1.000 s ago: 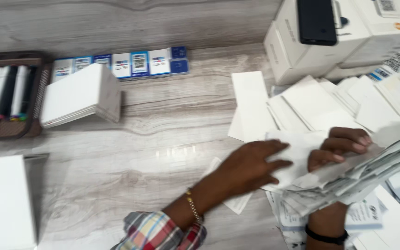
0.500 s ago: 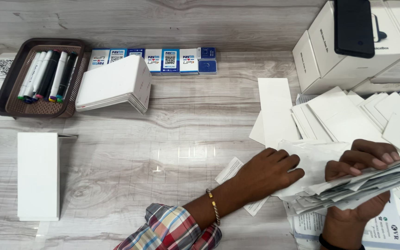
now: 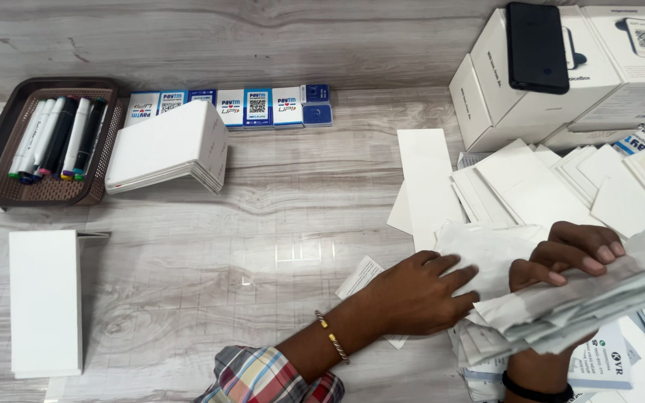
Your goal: The person sorts through stacks of small white cards and folded papers on a wooden floor. They separate the items into different piles, including cards with QR codes and hiring flyers, and arrange them into neat stacks.
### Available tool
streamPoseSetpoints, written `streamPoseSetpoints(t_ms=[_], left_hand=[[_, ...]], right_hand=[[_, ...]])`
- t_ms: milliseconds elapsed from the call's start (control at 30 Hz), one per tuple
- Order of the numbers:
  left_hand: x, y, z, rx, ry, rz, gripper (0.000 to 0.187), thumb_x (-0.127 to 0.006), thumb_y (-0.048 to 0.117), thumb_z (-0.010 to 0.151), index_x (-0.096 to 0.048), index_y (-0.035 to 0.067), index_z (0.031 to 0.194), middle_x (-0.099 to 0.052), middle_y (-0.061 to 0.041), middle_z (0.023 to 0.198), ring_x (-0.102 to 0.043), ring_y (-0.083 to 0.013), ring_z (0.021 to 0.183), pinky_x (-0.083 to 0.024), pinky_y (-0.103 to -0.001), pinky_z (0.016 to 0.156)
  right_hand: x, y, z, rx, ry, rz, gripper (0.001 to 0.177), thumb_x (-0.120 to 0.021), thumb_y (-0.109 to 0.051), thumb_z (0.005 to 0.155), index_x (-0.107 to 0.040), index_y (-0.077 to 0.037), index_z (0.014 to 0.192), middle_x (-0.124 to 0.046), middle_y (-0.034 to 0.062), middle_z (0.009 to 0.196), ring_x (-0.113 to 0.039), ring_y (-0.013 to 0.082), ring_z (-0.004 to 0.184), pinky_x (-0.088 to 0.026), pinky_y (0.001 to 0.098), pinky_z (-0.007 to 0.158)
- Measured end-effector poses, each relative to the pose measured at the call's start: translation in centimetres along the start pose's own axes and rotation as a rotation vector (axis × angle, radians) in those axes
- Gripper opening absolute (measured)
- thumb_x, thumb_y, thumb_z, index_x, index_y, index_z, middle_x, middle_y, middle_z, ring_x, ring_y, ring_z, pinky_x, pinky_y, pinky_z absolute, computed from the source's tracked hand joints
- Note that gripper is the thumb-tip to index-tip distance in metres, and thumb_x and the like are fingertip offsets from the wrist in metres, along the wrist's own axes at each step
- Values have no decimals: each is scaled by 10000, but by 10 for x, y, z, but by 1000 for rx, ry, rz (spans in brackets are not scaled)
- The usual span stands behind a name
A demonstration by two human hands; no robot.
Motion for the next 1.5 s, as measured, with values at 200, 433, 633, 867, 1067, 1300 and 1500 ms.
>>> streamPoseSetpoints(t_ms=[200,433,633,867,1067,1300,1500], left_hand=[[15,-12,1,87,-33,42,123,-663,173,990,-706,114,1089,-751,-35,1108,-741,-217,1067,-628,-371,848],[78,-71,10,569,270,-543,290,-684,274,935,-641,88,1154,-744,-49,1025,-769,-155,878,-663,-266,698],[60,-83,-6,612,412,-1280,215,-598,186,1045,-403,130,972,-687,-138,1073,-731,-228,964,-671,-326,783],[56,-49,2,425,226,-1418,217,-557,271,1096,-408,117,1133,-583,-201,1091,-597,-277,1252,-563,-414,976],[50,-56,14,562,152,-1823,326,-328,433,1085,-460,155,1195,-649,-212,1314,-682,-309,1189,-617,-441,971],[8,-73,12,621,206,-1176,454,-507,442,1076,-559,78,1343,-617,-226,1398,-644,-338,1290,-560,-444,1065],[-20,1,24,-6,-4,-45,615,-720,423,776,-603,168,1323,-592,-75,1429,-581,-294,1375,-509,-467,1131]], right_hand=[[-27,19,-5,-18,-68,22,299,-384,-268,1196,-577,-100,1042,-589,12,1032,-642,141,1024,-478,334,949],[-23,12,12,-134,-251,-53,351,-341,-275,1240,-643,-102,1194,-640,36,1100,-683,167,1054,-487,348,944],[-6,26,12,-135,-87,-176,377,-439,-245,1248,-510,1,1525,-648,99,1112,-667,235,1118,-519,358,949],[37,9,3,-76,379,-710,571,-684,-83,1062,-498,112,1565,-619,218,1388,-588,289,1303,-438,460,1178],[31,22,6,-173,280,-578,437,-695,-132,1017,-512,5,1389,-627,215,1320,-616,386,1254,-518,605,1081],[4,31,12,-209,12,-44,544,-543,-120,1060,-507,35,1581,-663,107,1182,-653,277,1108,-498,415,1012],[-7,8,16,-125,-263,96,330,-368,-231,1239,-654,-67,1262,-669,69,1162,-666,178,1106,-470,328,1012]])
Point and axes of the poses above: each hand's wrist, its own z-axis towards the middle knuckle, its own x-axis out of the back of the hand, y = z × x, the point moved 7 cm from there along z, towards the middle knuckle
